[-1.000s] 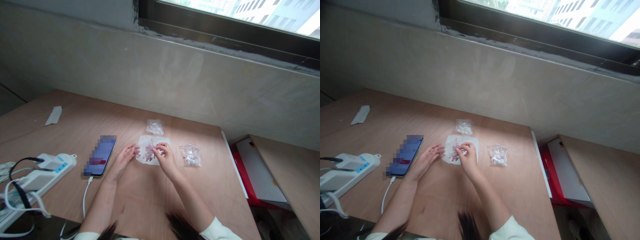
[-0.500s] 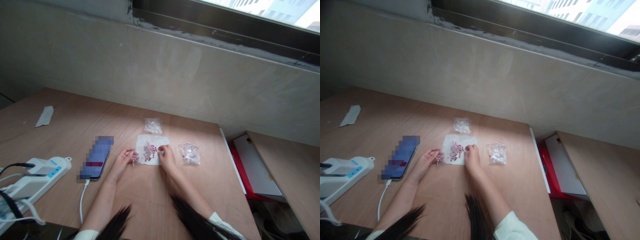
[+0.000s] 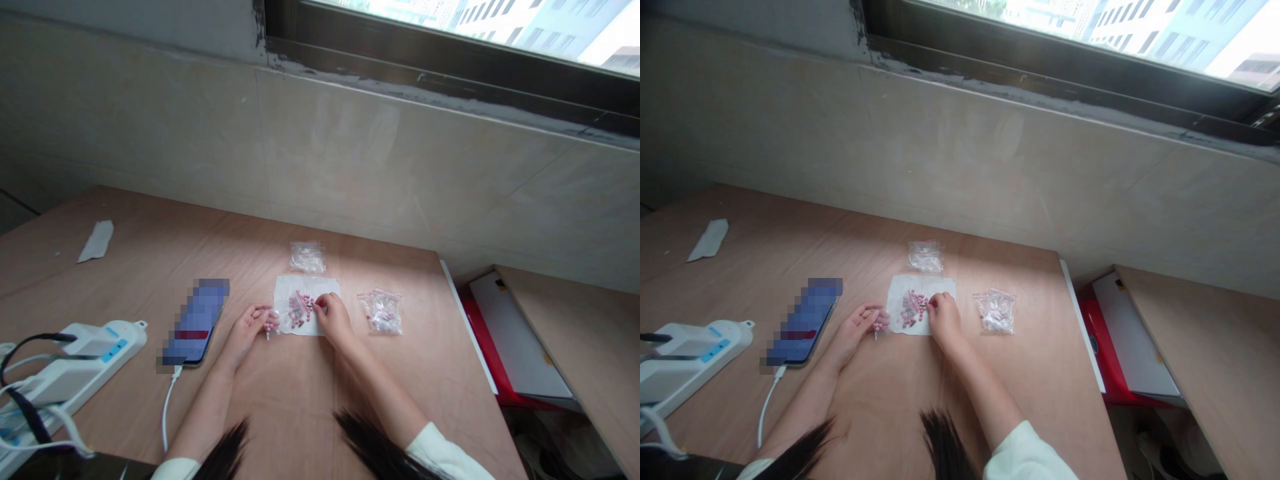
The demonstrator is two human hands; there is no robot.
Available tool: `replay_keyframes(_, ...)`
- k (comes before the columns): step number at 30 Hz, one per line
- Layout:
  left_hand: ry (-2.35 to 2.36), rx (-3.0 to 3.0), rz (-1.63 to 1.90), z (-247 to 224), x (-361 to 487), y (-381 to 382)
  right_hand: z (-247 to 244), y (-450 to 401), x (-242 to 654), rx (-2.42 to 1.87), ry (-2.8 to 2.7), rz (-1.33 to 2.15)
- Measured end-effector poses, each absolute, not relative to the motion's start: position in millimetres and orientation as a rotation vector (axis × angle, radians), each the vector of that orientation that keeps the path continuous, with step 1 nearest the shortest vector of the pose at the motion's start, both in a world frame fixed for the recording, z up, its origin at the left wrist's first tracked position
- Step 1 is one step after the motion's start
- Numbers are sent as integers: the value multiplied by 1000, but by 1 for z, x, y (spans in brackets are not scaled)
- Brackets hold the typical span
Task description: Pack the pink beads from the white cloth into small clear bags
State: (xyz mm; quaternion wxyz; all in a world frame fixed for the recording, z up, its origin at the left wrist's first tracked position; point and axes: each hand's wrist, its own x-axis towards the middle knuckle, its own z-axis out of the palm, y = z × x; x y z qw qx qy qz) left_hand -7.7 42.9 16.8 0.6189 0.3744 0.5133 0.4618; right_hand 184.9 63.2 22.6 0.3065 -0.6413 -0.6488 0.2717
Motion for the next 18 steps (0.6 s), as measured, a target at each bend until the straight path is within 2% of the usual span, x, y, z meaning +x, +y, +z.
replay_keyframes(18,1160,884,1061,14,-9,42,22,55,182,-1676,-1756,797)
